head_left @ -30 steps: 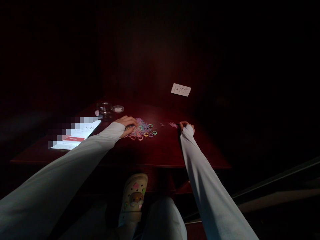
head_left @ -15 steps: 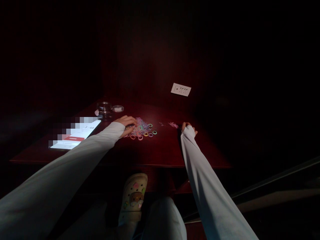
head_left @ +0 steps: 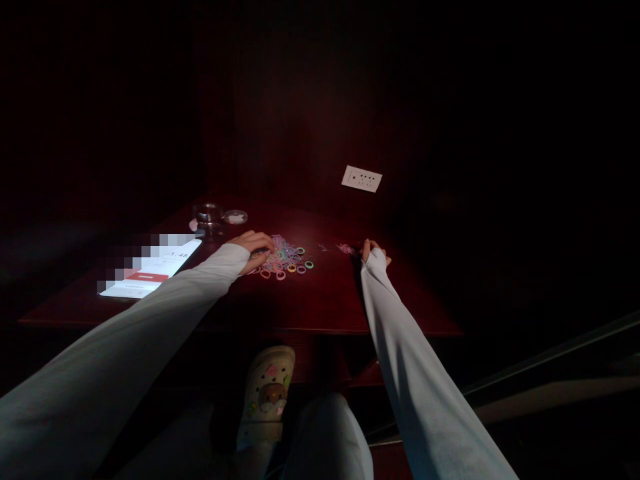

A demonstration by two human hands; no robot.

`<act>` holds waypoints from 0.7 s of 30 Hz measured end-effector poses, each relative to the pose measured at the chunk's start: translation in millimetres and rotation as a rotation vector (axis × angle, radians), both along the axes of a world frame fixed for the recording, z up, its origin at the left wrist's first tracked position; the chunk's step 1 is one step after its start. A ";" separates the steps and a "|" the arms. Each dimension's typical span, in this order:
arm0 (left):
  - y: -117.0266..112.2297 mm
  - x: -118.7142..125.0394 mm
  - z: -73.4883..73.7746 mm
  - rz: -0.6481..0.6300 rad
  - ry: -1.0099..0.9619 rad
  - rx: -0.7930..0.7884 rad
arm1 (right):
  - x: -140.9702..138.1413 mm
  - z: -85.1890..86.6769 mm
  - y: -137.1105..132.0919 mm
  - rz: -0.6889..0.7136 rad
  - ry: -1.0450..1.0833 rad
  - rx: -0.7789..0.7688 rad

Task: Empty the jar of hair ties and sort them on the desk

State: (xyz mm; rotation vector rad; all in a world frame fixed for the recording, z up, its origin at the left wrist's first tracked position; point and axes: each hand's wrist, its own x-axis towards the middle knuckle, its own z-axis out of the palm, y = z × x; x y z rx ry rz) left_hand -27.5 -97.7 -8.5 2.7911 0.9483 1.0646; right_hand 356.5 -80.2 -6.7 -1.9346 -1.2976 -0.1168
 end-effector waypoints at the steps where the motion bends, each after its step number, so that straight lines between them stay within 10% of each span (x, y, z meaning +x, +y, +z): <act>1: 0.3 -0.2 -0.1 -0.002 0.001 0.002 | -0.1 0.8 -0.4 0.011 0.028 -0.017; 9: 2.6 0.6 -1.9 0.001 0.012 0.002 | -19.6 10.6 -5.5 0.159 0.018 0.063; 16: 1.7 3.7 -0.7 0.025 0.026 0.005 | -93.0 5.6 -11.6 0.779 -0.143 0.069; 21: -2.9 7.9 -1.3 0.024 0.098 0.039 | -123.8 2.1 -11.2 0.919 -0.137 0.034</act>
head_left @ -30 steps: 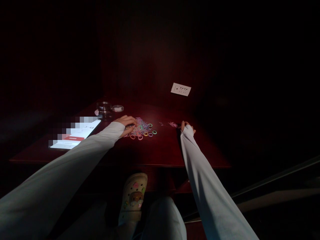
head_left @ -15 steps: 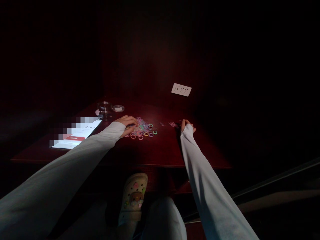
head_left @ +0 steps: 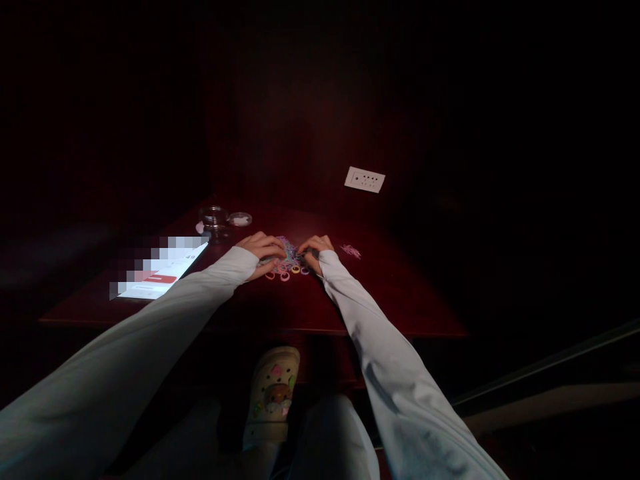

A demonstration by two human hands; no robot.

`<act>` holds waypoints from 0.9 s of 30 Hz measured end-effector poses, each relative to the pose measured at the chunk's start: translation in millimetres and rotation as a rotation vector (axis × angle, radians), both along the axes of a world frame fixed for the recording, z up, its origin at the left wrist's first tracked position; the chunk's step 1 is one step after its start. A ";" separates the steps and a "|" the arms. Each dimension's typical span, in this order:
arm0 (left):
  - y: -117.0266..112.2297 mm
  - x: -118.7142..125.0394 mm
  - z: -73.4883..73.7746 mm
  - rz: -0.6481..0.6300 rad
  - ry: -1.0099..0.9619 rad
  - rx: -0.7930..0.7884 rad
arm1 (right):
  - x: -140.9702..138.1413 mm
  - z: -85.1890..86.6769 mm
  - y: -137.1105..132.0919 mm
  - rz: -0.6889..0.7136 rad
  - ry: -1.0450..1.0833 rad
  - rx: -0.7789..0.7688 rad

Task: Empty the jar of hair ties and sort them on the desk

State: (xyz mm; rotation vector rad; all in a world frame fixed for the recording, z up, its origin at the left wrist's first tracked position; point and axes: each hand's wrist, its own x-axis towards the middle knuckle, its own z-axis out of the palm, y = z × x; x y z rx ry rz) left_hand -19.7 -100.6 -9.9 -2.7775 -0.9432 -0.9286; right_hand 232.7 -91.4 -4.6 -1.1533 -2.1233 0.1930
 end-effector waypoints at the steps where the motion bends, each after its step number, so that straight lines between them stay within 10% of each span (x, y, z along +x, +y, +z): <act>1: -0.5 1.4 -1.4 0.003 0.002 0.017 | -1.6 0.6 -0.3 -0.003 0.003 -0.008; 27: 5.9 4.0 -14.2 0.019 -0.034 0.012 | 12.2 6.4 -13.3 -0.041 -0.031 -0.055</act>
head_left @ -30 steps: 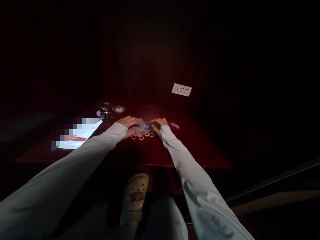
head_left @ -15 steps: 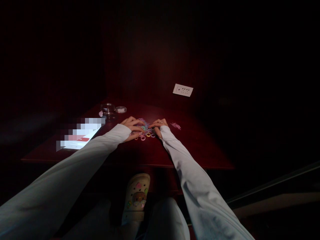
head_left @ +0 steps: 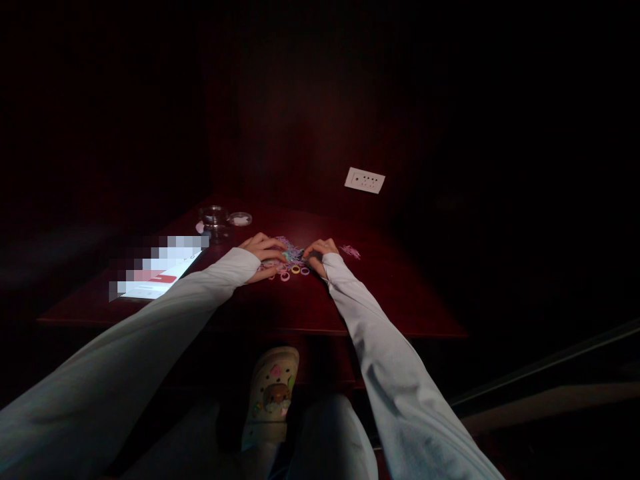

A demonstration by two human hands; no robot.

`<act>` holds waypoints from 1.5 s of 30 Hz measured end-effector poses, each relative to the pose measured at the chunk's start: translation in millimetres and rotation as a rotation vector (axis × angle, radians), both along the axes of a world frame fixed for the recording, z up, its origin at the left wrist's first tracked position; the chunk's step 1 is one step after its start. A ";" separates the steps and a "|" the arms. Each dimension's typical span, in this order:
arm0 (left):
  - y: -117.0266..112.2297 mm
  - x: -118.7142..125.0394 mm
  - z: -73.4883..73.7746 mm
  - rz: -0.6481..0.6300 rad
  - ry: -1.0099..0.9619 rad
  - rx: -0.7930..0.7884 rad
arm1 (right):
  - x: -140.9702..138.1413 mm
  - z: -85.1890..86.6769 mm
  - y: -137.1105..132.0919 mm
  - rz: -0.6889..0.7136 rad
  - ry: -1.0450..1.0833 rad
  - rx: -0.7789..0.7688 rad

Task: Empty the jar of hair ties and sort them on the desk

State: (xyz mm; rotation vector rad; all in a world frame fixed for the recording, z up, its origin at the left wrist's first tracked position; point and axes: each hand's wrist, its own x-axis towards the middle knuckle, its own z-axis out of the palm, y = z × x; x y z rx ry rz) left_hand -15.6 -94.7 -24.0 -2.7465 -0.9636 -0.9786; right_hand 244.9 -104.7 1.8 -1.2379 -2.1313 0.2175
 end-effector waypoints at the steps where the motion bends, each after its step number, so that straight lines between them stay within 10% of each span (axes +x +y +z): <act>1: -1.1 -0.6 1.3 -0.008 0.006 -0.002 | 0.0 -1.1 0.4 0.011 -0.010 -0.001; 45: -3.3 3.7 1.6 0.001 0.109 0.063 | -15.5 -6.0 3.2 0.058 0.148 -0.080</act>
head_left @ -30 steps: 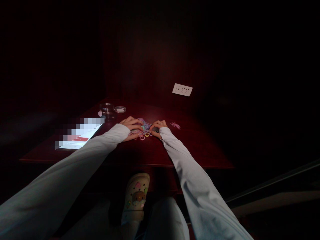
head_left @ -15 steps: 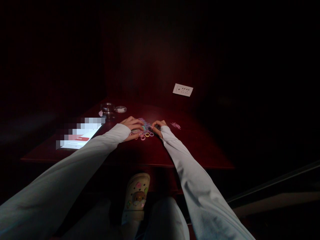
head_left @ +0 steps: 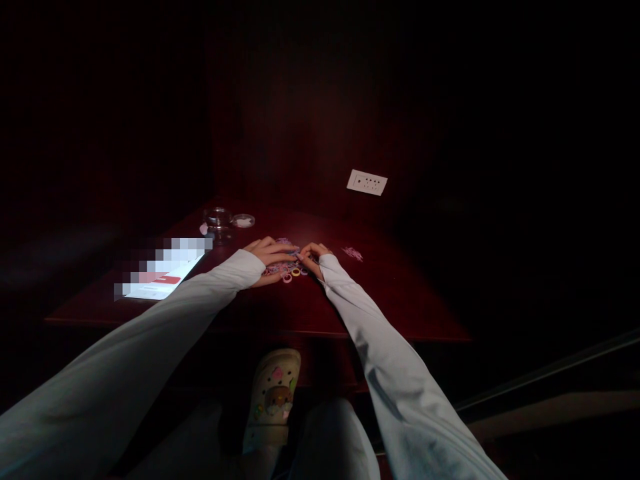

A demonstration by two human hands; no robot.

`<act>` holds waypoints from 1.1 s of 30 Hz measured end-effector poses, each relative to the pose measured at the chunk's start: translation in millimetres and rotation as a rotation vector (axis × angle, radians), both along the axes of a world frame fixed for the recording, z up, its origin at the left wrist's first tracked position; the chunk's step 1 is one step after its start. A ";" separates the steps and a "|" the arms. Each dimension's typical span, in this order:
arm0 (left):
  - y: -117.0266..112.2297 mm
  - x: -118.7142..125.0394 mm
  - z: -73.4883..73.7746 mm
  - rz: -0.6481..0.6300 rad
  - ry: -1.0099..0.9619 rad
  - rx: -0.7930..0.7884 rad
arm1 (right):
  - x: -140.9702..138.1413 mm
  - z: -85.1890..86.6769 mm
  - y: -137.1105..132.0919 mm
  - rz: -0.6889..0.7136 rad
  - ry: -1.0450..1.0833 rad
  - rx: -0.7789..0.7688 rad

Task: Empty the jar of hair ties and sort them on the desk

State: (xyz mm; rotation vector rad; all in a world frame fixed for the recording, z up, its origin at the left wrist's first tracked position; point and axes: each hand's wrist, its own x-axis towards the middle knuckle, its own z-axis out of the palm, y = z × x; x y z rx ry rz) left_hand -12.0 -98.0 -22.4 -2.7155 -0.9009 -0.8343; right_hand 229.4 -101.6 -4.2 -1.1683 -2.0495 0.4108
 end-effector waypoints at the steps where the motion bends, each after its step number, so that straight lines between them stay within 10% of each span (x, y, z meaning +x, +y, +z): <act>1: 0.2 0.2 -0.5 0.010 0.000 0.000 | 0.3 -1.2 1.0 0.004 0.002 0.001; 33: 0.6 0.5 1.1 0.038 -0.080 -0.035 | 4.2 -6.3 7.5 0.019 0.134 -0.043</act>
